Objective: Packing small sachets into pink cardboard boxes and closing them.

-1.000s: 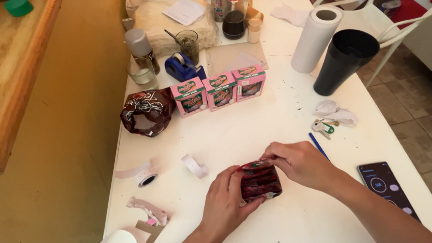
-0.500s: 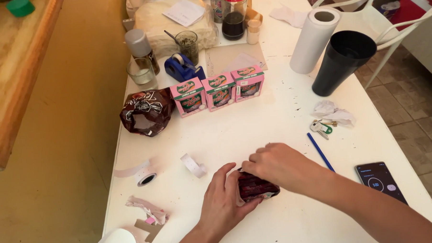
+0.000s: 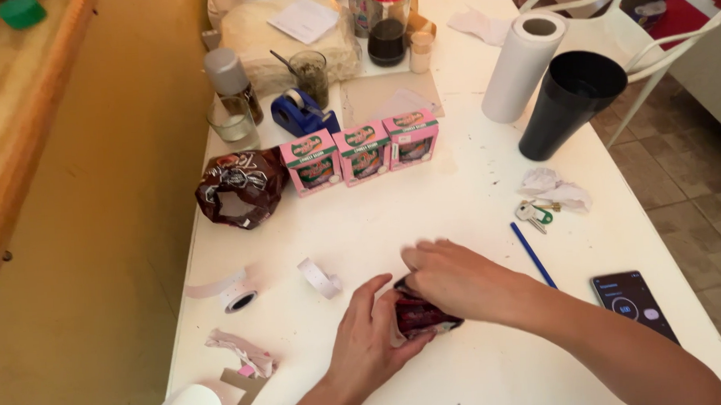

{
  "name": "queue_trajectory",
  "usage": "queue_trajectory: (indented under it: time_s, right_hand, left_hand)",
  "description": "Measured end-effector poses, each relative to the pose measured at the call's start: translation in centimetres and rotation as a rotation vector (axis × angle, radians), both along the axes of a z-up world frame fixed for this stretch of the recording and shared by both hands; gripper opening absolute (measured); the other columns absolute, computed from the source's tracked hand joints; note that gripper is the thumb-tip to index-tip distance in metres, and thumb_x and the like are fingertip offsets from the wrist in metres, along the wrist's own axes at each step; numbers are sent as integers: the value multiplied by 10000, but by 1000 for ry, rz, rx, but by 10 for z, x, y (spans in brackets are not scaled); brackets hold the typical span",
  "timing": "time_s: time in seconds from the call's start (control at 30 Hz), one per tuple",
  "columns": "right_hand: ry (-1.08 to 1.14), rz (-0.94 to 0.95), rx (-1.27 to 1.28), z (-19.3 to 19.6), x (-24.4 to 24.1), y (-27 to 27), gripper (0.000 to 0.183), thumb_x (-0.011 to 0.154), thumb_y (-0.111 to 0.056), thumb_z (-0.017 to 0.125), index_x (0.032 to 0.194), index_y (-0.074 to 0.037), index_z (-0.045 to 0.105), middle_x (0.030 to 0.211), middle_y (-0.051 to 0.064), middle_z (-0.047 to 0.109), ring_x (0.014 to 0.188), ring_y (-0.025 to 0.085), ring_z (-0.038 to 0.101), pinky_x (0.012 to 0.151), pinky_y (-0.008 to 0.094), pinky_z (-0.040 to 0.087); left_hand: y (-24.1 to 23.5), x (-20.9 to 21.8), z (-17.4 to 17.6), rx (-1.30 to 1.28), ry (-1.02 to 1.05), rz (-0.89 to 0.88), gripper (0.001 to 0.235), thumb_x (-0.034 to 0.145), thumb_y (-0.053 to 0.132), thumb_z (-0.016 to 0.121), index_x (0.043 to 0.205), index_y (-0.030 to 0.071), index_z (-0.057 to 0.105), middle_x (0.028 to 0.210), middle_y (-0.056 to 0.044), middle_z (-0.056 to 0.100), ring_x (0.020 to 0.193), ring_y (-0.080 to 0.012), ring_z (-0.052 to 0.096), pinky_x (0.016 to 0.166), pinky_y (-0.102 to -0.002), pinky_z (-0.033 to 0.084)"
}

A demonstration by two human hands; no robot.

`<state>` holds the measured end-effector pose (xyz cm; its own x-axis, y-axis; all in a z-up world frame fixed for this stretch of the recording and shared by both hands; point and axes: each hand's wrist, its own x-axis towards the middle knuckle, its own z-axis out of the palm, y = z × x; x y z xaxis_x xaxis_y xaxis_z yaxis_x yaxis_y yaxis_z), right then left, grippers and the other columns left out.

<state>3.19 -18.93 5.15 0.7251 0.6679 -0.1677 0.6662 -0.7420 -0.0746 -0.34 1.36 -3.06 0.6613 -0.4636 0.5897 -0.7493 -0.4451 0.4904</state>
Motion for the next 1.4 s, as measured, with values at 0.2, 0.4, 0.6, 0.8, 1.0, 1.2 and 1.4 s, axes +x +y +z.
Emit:
queue_trajectory:
  time_s: [0.2, 0.4, 0.6, 0.8, 1.0, 1.2, 1.4]
  right_hand:
    - [19, -44, 68, -6, 4, -6, 309, 996, -194, 547, 734, -138, 702, 991, 32, 484, 911, 265, 457, 740, 394, 374]
    - [161, -54, 57, -3, 0, -6, 284, 973, -145, 525, 793, -105, 741, 1124, 75, 577, 830, 315, 596, 705, 430, 484]
    - [278, -140, -58, 14, 1, 2, 253, 948, -109, 492, 741, -57, 627, 992, 73, 611, 629, 322, 600, 571, 432, 439]
    - [317, -175, -49, 18, 1, 2, 232, 941, -112, 495, 742, -101, 612, 862, 52, 589, 634, 290, 574, 562, 424, 410]
    - [399, -194, 183, 48, -13, -10, 247, 1008, -245, 426, 994, -119, 638, 1093, 40, 627, 906, 259, 649, 780, 382, 459]
    - [116, -267, 292, -2, -54, -14, 1377, 566, -617, 1013, 1562, -27, 267, 1498, 169, 458, 1303, 335, 507, 1048, 444, 380]
    - [138, -440, 336, -24, -49, -24, 1153, 710, -373, 951, 1579, -149, 227, 1298, 138, 597, 1142, 318, 616, 877, 450, 528]
  left_hand:
    - [4, 0, 28, -119, 76, -84, 428, 889, 312, 738, 1175, 22, 606, 1330, -209, 559, 1208, -360, 592, 948, -456, 549]
    - [6, 16, 48, 57, 280, -59, 222, 840, 193, 628, 991, 96, 760, 1259, -88, 655, 1100, -336, 627, 881, -459, 540]
    - [-6, 28, 37, 263, 234, -9, 112, 853, 156, 732, 796, 77, 788, 1239, -74, 670, 1178, -338, 563, 834, -450, 540]
    - [-13, 21, 34, 131, -60, -28, 272, 876, 18, 691, 641, 23, 553, 1226, -108, 637, 1236, -381, 575, 807, -474, 560]
    - [-3, 8, 50, 76, 141, -95, 183, 931, 213, 710, 920, 74, 591, 1082, -73, 652, 887, -287, 655, 604, -438, 515]
    - [19, -1, 21, -86, 380, -376, 791, 834, 335, 832, 1318, -26, 321, 1487, -318, 340, 1419, -431, 447, 1104, -493, 486]
    - [10, 2, -20, -197, 608, -227, 839, 811, 184, 884, 1383, -17, 305, 1452, -220, 576, 1371, -305, 594, 1116, -392, 480]
